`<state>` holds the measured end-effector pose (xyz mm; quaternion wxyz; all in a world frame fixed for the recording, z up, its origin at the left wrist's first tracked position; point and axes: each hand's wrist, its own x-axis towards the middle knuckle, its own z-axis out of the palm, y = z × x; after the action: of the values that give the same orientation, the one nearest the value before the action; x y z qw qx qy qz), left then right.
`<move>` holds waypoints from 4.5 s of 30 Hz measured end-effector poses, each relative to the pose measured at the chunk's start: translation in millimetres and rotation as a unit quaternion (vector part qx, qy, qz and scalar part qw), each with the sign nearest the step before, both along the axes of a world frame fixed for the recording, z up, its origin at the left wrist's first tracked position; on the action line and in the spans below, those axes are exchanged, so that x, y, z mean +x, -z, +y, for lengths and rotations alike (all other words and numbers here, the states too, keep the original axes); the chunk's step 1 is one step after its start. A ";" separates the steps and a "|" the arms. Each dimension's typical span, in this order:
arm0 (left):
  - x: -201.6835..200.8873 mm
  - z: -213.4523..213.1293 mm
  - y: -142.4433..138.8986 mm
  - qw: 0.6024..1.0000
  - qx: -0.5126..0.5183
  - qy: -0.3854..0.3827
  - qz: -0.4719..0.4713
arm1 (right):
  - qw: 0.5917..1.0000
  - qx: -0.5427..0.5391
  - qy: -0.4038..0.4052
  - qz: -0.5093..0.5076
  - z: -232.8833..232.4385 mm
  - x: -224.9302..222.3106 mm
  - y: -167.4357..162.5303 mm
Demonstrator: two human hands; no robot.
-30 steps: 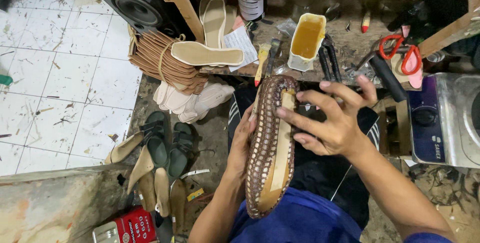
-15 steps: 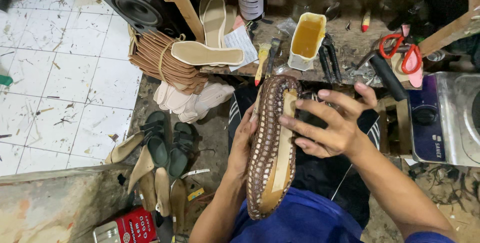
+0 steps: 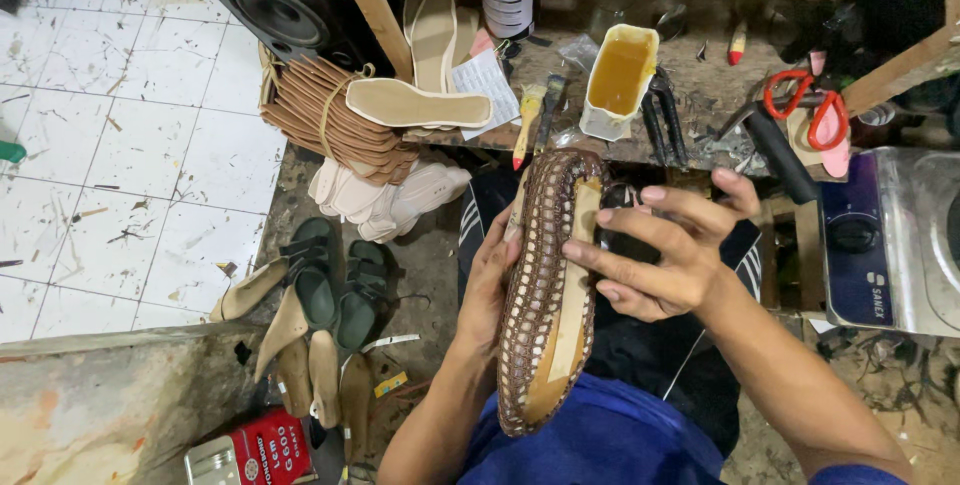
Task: The person applies a yellowish liquid to the sole of a brown patterned shoe using their fingers. They repeatedly dip their fingers into a container and spread the liquid across the sole surface. The person handles two shoes in total, placing the first on a shelf and then working on the second.
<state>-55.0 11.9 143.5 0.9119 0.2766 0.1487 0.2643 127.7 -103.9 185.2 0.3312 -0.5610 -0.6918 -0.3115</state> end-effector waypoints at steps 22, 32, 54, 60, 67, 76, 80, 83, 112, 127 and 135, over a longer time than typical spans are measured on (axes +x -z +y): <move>-1.2 0.3 3.8 1.000 0.010 0.003 0.001 | 0.998 0.002 -0.036 0.045 2.9 -7.0 -5.7; -1.5 1.8 4.3 1.000 0.010 0.012 0.001 | 0.997 -0.031 -0.008 0.069 1.4 -4.6 -7.4; 0.8 1.9 5.4 1.000 0.027 -0.001 -0.011 | 0.988 -0.057 0.131 0.059 1.1 -17.5 -19.7; 3.2 1.1 14.3 0.999 0.038 -0.022 0.018 | 0.978 -0.060 0.192 0.064 -0.1 -30.8 -29.8; 7.4 5.6 19.3 0.998 0.004 0.021 -0.065 | 0.967 -0.042 0.150 0.202 -16.6 -38.0 -47.4; 4.2 0.5 14.3 0.993 -0.015 0.052 -0.103 | 0.975 -0.091 0.162 0.121 -8.1 -61.2 -38.1; 2.8 1.1 17.7 0.992 -0.030 0.053 -0.113 | 0.972 -0.089 0.165 0.143 -9.8 -60.3 -40.8; 2.9 0.8 20.9 0.989 -0.049 0.051 -0.132 | 0.972 -0.108 0.154 0.140 -6.6 -58.6 -42.0; -6.1 15.6 63.6 0.963 -0.241 0.067 -0.096 | 0.949 -0.038 0.103 0.295 33.2 31.0 -28.7; -19.7 9.5 45.4 0.961 -0.265 -0.014 -0.083 | 0.942 -0.222 0.215 0.127 85.5 114.8 58.8; -10.1 12.6 35.6 0.965 -0.231 0.057 -0.106 | 0.939 -0.238 0.203 0.144 65.3 100.3 53.3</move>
<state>-65.1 24.5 107.8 0.9752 0.0365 0.0920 0.1978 228.0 -38.6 132.0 0.2137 -0.7911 -0.5617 -0.1137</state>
